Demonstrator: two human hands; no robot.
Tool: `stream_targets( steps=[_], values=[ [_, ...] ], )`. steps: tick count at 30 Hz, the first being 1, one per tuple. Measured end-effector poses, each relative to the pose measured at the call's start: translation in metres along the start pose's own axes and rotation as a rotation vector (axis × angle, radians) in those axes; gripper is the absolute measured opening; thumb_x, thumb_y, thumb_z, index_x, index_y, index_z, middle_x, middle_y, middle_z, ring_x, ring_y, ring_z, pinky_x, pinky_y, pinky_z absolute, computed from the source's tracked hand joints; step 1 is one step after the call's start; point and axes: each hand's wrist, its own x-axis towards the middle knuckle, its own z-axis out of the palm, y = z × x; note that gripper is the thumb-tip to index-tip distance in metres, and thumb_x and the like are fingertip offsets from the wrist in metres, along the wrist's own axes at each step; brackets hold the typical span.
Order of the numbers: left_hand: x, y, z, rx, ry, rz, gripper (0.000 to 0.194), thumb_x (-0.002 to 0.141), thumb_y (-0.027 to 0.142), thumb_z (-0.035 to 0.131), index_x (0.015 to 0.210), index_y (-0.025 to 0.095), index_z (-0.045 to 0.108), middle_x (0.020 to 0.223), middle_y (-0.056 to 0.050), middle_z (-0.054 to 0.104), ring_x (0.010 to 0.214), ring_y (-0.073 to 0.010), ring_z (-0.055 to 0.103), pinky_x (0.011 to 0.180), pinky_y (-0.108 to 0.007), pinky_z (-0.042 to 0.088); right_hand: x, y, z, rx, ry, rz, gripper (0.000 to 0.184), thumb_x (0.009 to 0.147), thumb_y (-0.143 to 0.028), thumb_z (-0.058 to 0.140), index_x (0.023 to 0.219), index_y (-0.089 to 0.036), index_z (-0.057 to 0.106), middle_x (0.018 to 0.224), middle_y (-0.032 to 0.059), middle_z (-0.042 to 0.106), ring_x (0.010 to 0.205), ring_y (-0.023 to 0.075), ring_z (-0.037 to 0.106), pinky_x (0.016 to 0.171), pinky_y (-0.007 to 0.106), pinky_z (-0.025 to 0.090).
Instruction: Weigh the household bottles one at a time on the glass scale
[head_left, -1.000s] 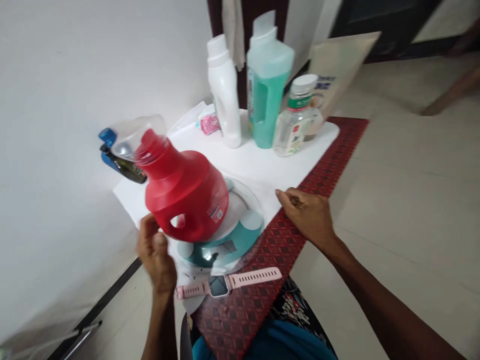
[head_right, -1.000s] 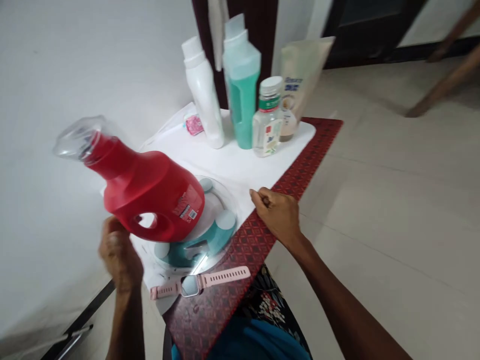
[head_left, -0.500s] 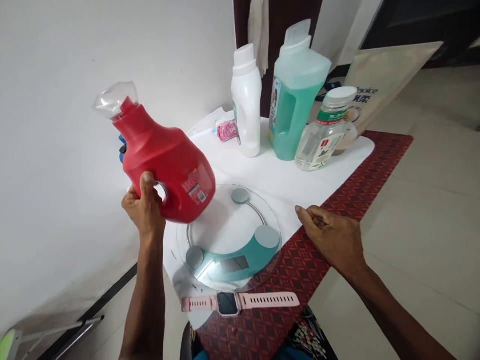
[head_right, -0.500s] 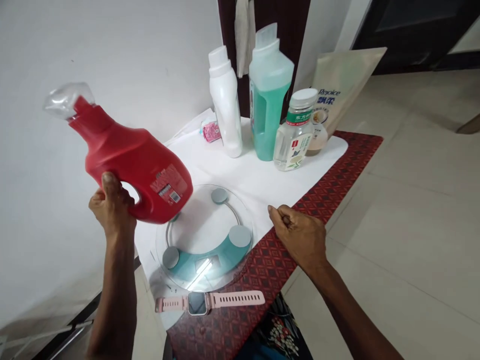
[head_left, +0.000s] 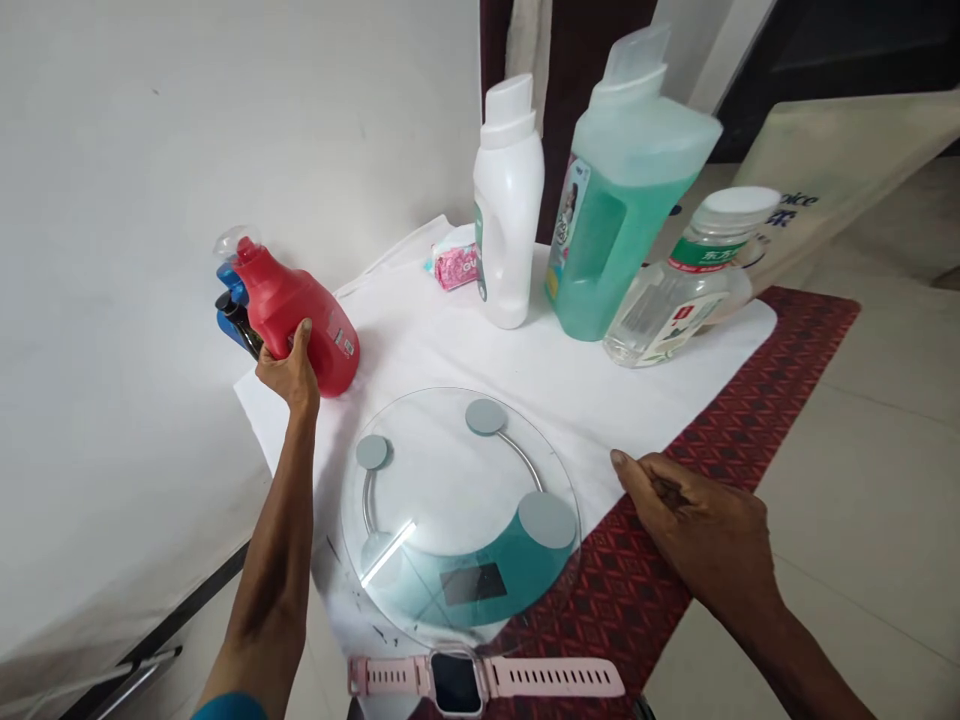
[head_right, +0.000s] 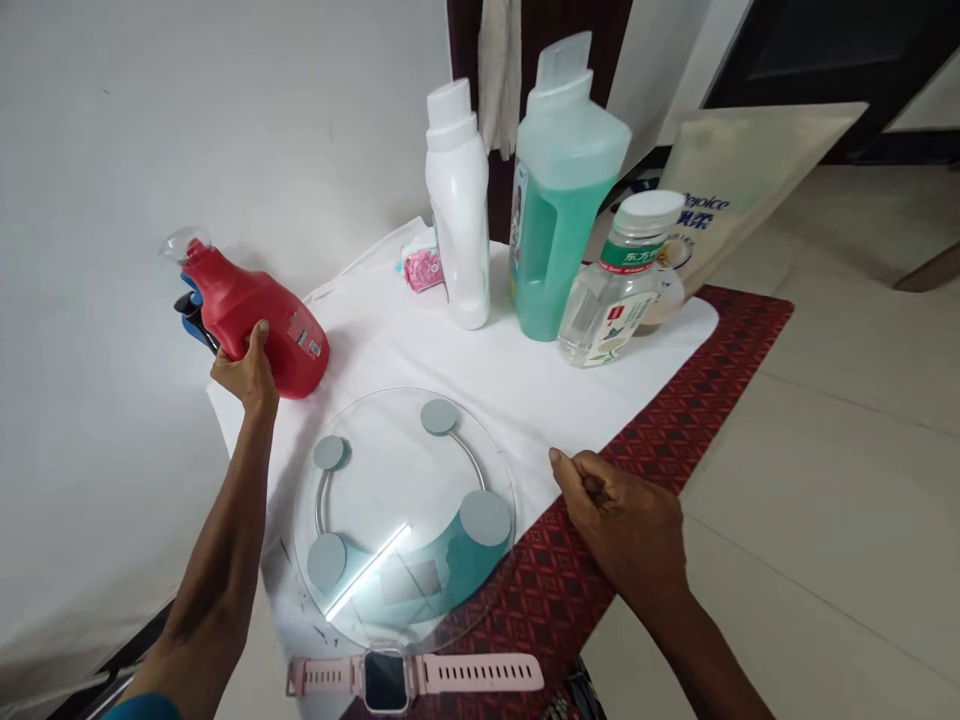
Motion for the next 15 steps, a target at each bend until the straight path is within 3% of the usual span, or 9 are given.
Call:
stream_targets(
  steps=[4,10,13,15],
  values=[
    [0.023,-0.015,0.024,0.249,0.029,0.019,0.042,0.079,0.046,0.089,0.087,0.019,0.058,0.084,0.001,0.062,0.082,-0.0175,0.064,0.081,-0.035,0.057,0.001,-0.001,-0.002,-0.022,-0.013,-0.027,0.063,0.11,-0.057,0.053,0.058,-0.022,0.05,0.046,-0.0064,0.042,0.039,0.0083,0.04,0.047,0.027,0.033],
    [0.052,-0.023,0.068,0.432,0.035,-0.023,0.049,0.083,0.044,0.091,0.093,0.022,0.048,0.114,-0.013,0.072,0.119,-0.0339,0.071,0.116,-0.054,0.052,0.002,-0.002,-0.002,-0.003,0.001,-0.05,0.058,0.109,-0.046,0.057,0.057,-0.022,0.044,0.047,-0.0072,0.039,0.04,0.0074,0.039,0.047,0.025,0.033],
    [0.06,-0.022,0.083,0.419,-0.078,0.007,0.047,0.088,0.04,0.085,0.108,0.02,0.047,0.132,-0.022,0.066,0.147,-0.0435,0.055,0.128,-0.067,0.038,0.001,-0.002,-0.001,0.009,0.022,-0.023,0.056,0.108,-0.043,0.058,0.058,-0.023,0.042,0.047,-0.0071,0.039,0.04,0.0075,0.04,0.047,0.025,0.032],
    [0.06,-0.016,0.087,0.357,-0.265,0.085,0.047,0.096,0.041,0.075,0.122,0.018,0.045,0.142,-0.027,0.06,0.161,-0.0474,0.037,0.129,-0.077,0.026,0.001,-0.002,-0.001,0.024,0.035,-0.01,0.055,0.107,-0.04,0.058,0.058,-0.023,0.04,0.047,-0.007,0.039,0.04,0.0074,0.04,0.047,0.025,0.031]
  ],
)
